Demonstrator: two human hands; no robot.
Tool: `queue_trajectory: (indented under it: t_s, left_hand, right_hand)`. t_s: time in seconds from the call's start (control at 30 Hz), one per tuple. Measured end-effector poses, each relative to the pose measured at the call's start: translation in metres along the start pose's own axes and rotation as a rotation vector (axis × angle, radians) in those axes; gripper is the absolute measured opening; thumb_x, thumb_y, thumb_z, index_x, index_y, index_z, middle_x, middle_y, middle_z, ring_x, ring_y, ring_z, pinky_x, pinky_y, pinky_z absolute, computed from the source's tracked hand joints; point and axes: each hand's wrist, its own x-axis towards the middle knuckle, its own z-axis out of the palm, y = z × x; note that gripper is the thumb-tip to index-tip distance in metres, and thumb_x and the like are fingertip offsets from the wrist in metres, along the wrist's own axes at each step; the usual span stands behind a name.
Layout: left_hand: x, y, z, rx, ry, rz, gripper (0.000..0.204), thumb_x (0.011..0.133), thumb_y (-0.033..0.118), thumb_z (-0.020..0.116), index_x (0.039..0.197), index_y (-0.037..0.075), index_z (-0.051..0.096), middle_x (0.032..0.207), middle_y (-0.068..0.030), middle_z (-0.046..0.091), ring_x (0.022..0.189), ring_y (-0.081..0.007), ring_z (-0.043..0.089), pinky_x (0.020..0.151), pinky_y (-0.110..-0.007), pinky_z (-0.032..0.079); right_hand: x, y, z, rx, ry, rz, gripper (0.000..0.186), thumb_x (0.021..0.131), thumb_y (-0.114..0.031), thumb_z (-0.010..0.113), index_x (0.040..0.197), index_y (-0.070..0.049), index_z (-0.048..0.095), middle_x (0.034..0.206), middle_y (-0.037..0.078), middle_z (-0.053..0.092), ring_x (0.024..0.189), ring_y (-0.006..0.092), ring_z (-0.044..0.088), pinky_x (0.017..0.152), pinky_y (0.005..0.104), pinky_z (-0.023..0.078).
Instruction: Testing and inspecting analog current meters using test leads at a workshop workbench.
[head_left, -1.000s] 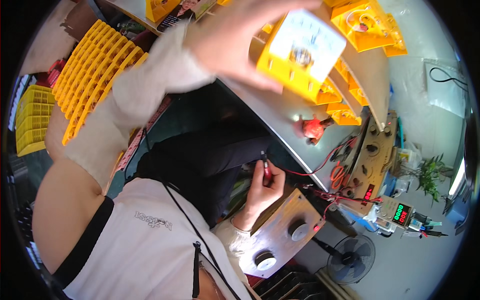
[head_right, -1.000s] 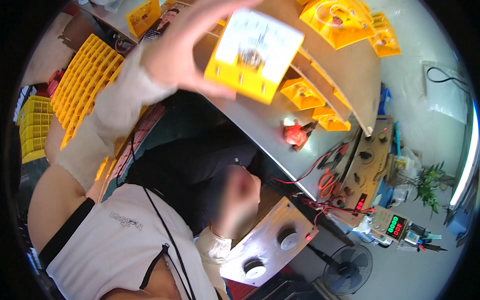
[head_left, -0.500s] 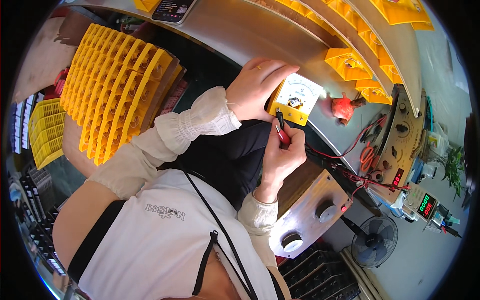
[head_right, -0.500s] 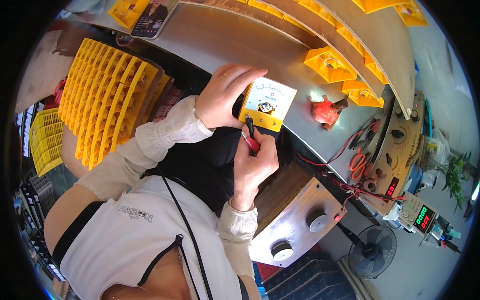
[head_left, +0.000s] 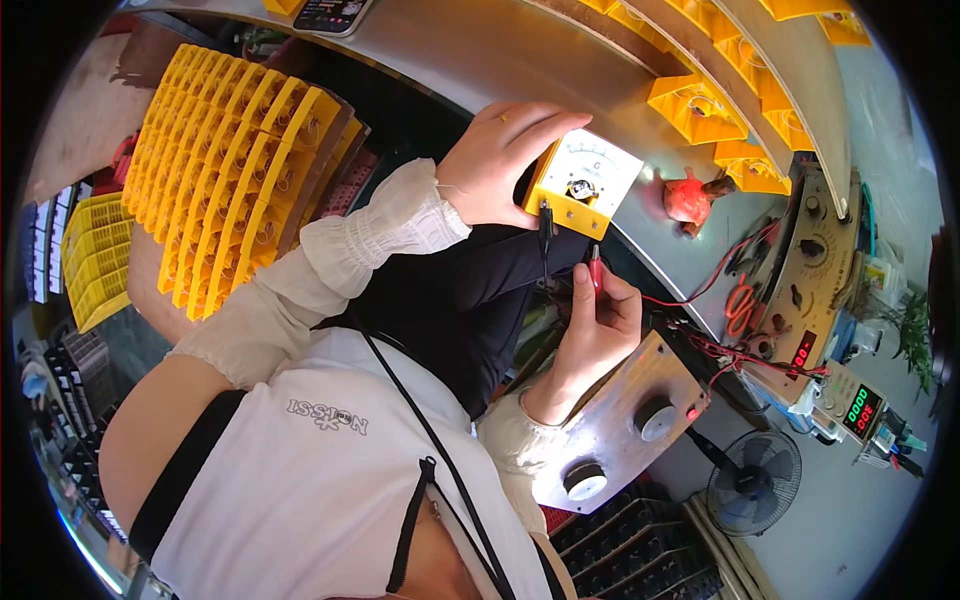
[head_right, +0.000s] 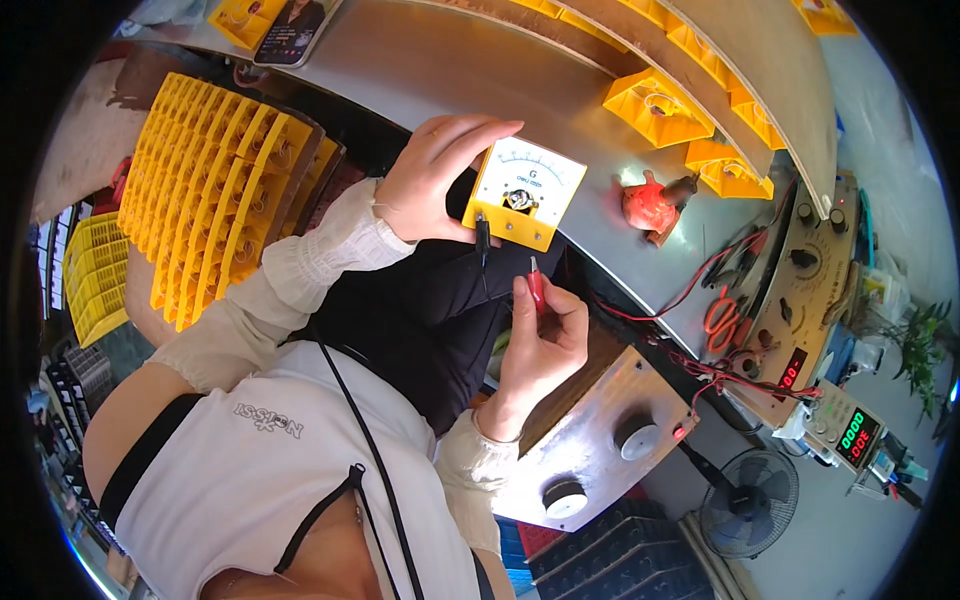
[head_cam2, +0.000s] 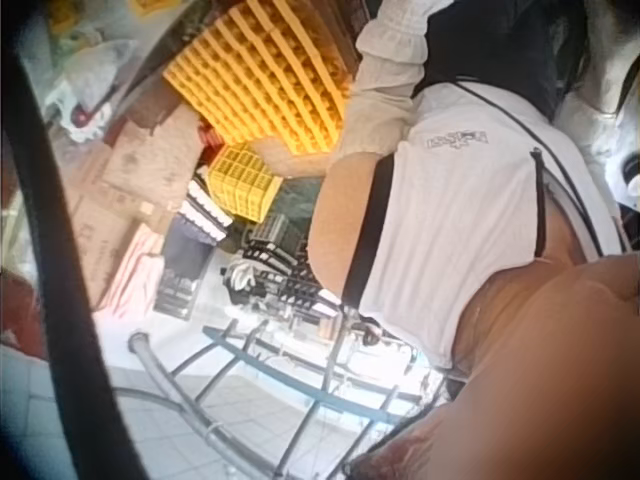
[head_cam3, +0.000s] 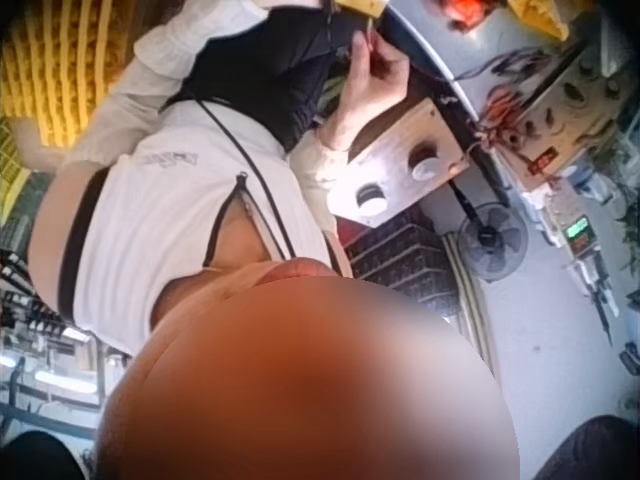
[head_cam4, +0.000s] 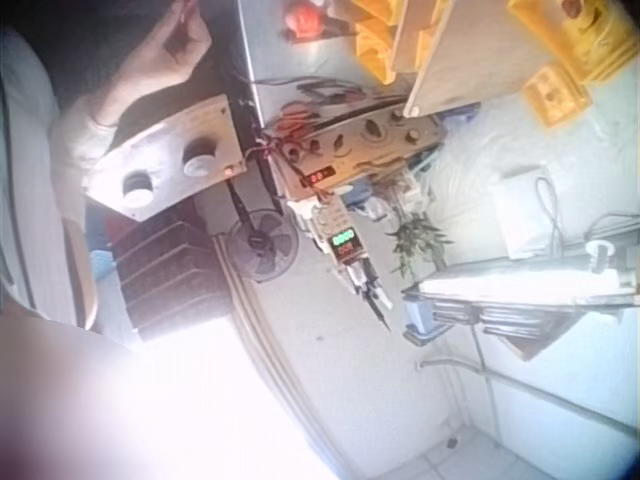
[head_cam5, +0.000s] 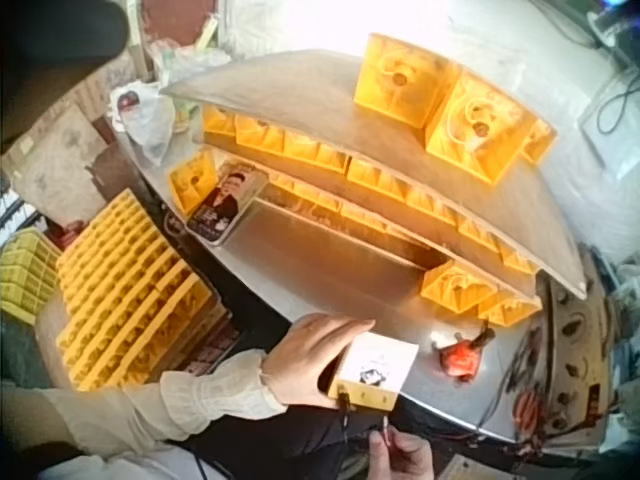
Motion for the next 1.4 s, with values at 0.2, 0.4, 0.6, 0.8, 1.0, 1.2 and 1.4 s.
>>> queue_trajectory:
  t_s: [0.2, 0.4, 0.6, 0.8, 1.0, 1.2, 1.4]
  left_hand:
    - [0.000, 0.000, 0.002, -0.029, -0.037, -0.032, 0.110, 0.044, 0.025, 0.092, 0.141, 0.012, 0.041, 0.127, -0.0096, 0.053, 0.116, -0.0296, 0.053, 0.100, -0.044, 0.039]
    - [0.002, -0.003, 0.003, -0.052, -0.022, -0.017, 0.114, 0.041, 0.026, 0.093, 0.141, 0.011, 0.041, 0.128, -0.0103, 0.053, 0.115, -0.0319, 0.052, 0.100, -0.045, 0.039]
    - [0.000, -0.002, 0.005, -0.029, -0.015, -0.022, 0.115, 0.040, 0.026, 0.093, 0.142, 0.011, 0.042, 0.127, -0.0108, 0.053, 0.115, -0.0311, 0.052, 0.100, -0.045, 0.039]
    - [0.000, -0.001, 0.006, -0.008, 0.001, -0.030, 0.115, 0.040, 0.026, 0.093, 0.141, 0.011, 0.042, 0.126, -0.0105, 0.054, 0.114, -0.0311, 0.052, 0.098, -0.045, 0.039]
    - [-0.001, -0.003, 0.006, -0.026, -0.021, -0.031, 0.114, 0.039, 0.025, 0.092, 0.140, 0.010, 0.042, 0.126, -0.0118, 0.053, 0.114, -0.0321, 0.052, 0.099, -0.045, 0.039]
    - [0.005, 0.008, 0.002, 0.007, 0.011, -0.036, 0.113, 0.042, 0.027, 0.091, 0.141, 0.008, 0.040, 0.127, -0.0132, 0.052, 0.116, -0.0331, 0.052, 0.100, -0.045, 0.038]
    - [-0.008, 0.015, 0.005, -0.001, 0.158, -0.145, 0.100, 0.047, 0.025, 0.088, 0.134, 0.003, 0.043, 0.119, -0.0154, 0.053, 0.109, -0.0362, 0.053, 0.096, -0.045, 0.041]
  right_hand:
    - [0.017, -0.004, 0.004, -0.362, -0.008, -0.150, 0.014, 0.079, -0.001, 0.078, 0.080, 0.003, 0.065, 0.075, 0.006, 0.067, 0.064, 0.0057, 0.058, 0.058, 0.0213, 0.047]
    - [0.021, -0.004, 0.011, -0.378, 0.041, -0.091, 0.016, 0.079, -0.005, 0.079, 0.080, 0.003, 0.066, 0.069, 0.005, 0.066, 0.060, 0.0054, 0.057, 0.057, 0.0212, 0.046]
    - [0.017, 0.003, 0.013, -0.304, 0.061, -0.036, 0.016, 0.080, -0.006, 0.079, 0.087, 0.002, 0.066, 0.075, 0.005, 0.068, 0.062, 0.0060, 0.058, 0.057, 0.0214, 0.048]
    - [0.020, 0.006, 0.013, -0.275, 0.065, -0.089, 0.016, 0.080, -0.006, 0.078, 0.087, 0.002, 0.066, 0.076, 0.006, 0.069, 0.063, 0.0063, 0.059, 0.058, 0.0219, 0.048]
    - [0.017, 0.005, 0.010, -0.350, 0.052, -0.060, 0.016, 0.081, -0.006, 0.078, 0.087, 0.002, 0.066, 0.077, 0.007, 0.069, 0.063, 0.0063, 0.059, 0.058, 0.0218, 0.048]
    - [0.024, 0.002, 0.008, -0.297, 0.044, -0.143, 0.014, 0.081, -0.004, 0.077, 0.084, 0.002, 0.065, 0.073, 0.004, 0.065, 0.063, 0.0046, 0.054, 0.056, 0.0208, 0.045]
    - [0.002, -0.021, -0.006, -0.222, 0.208, -0.172, 0.020, 0.089, -0.008, 0.071, 0.101, 0.006, 0.063, 0.093, 0.012, 0.068, 0.079, 0.0130, 0.060, 0.074, 0.0253, 0.050]
